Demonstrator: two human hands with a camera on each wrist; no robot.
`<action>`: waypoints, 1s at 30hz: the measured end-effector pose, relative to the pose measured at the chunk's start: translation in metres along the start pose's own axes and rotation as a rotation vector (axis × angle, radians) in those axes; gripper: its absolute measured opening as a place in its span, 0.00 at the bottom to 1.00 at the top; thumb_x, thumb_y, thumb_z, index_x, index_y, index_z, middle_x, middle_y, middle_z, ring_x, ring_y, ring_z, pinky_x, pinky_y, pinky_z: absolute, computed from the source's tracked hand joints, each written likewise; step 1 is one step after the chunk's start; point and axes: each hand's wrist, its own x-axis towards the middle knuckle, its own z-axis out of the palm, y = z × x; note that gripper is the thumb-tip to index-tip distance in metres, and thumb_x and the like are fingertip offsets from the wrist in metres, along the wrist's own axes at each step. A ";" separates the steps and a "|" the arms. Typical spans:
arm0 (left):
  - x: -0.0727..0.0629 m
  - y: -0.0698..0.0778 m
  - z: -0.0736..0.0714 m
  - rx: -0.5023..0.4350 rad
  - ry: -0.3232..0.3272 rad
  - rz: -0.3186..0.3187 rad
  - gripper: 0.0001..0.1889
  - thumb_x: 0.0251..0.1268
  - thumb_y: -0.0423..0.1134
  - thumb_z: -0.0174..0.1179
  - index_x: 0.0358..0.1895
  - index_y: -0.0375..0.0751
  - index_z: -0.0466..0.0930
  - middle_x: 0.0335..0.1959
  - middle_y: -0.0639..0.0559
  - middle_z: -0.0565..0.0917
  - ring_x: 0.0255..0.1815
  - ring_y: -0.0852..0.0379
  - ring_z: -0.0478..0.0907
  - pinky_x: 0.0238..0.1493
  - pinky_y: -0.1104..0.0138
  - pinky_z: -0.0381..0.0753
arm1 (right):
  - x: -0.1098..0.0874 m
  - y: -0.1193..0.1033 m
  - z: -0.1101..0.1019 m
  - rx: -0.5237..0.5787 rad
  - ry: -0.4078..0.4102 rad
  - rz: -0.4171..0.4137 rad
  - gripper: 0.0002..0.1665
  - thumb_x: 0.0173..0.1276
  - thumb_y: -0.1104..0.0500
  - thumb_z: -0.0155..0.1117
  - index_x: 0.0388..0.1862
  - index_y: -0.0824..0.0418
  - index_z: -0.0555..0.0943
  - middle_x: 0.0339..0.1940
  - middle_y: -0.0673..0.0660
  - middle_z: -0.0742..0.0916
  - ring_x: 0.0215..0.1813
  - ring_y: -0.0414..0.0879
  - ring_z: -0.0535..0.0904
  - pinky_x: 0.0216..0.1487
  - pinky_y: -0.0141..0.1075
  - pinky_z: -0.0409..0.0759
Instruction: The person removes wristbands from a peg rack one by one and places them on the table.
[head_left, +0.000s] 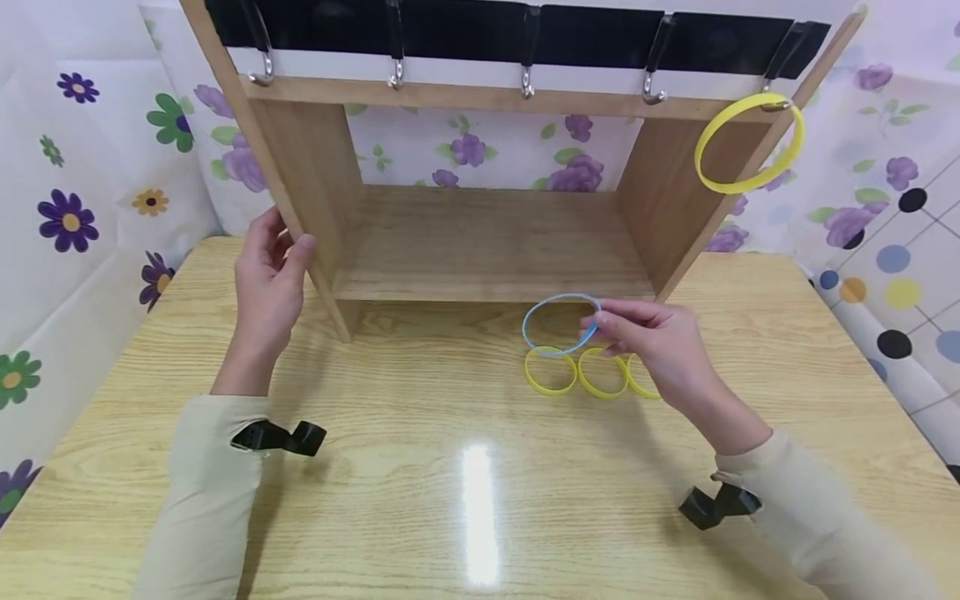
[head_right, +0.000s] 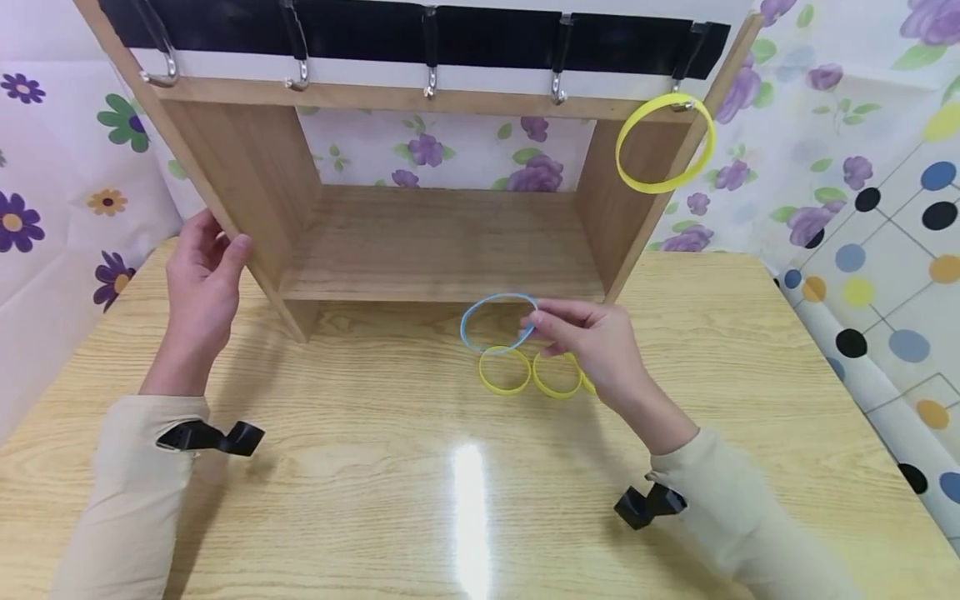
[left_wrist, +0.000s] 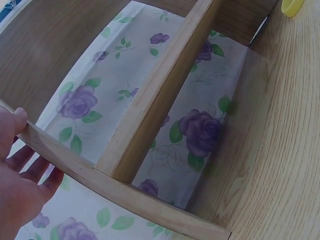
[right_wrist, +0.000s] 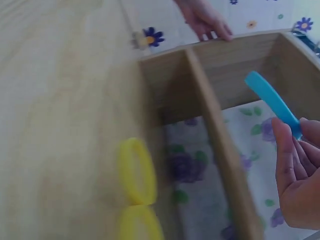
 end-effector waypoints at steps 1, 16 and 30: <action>0.000 0.000 0.000 0.001 0.002 0.003 0.21 0.70 0.25 0.49 0.66 0.33 0.67 0.59 0.44 0.74 0.58 0.53 0.71 0.61 0.63 0.70 | -0.001 0.005 0.000 -0.006 -0.007 0.017 0.08 0.66 0.64 0.66 0.39 0.53 0.88 0.34 0.52 0.89 0.36 0.43 0.86 0.35 0.35 0.83; 0.001 0.000 -0.003 0.002 0.012 0.007 0.21 0.70 0.25 0.49 0.66 0.32 0.67 0.59 0.43 0.74 0.58 0.52 0.72 0.61 0.63 0.70 | -0.018 0.056 -0.002 -0.139 -0.140 0.233 0.22 0.68 0.66 0.63 0.55 0.81 0.75 0.39 0.63 0.88 0.38 0.43 0.86 0.37 0.36 0.84; 0.001 -0.002 -0.002 -0.048 0.015 0.026 0.21 0.69 0.23 0.49 0.64 0.30 0.68 0.55 0.46 0.76 0.56 0.53 0.73 0.58 0.65 0.72 | -0.033 0.074 -0.003 -0.207 -0.211 0.297 0.19 0.68 0.66 0.62 0.53 0.78 0.78 0.41 0.67 0.87 0.36 0.50 0.86 0.36 0.39 0.84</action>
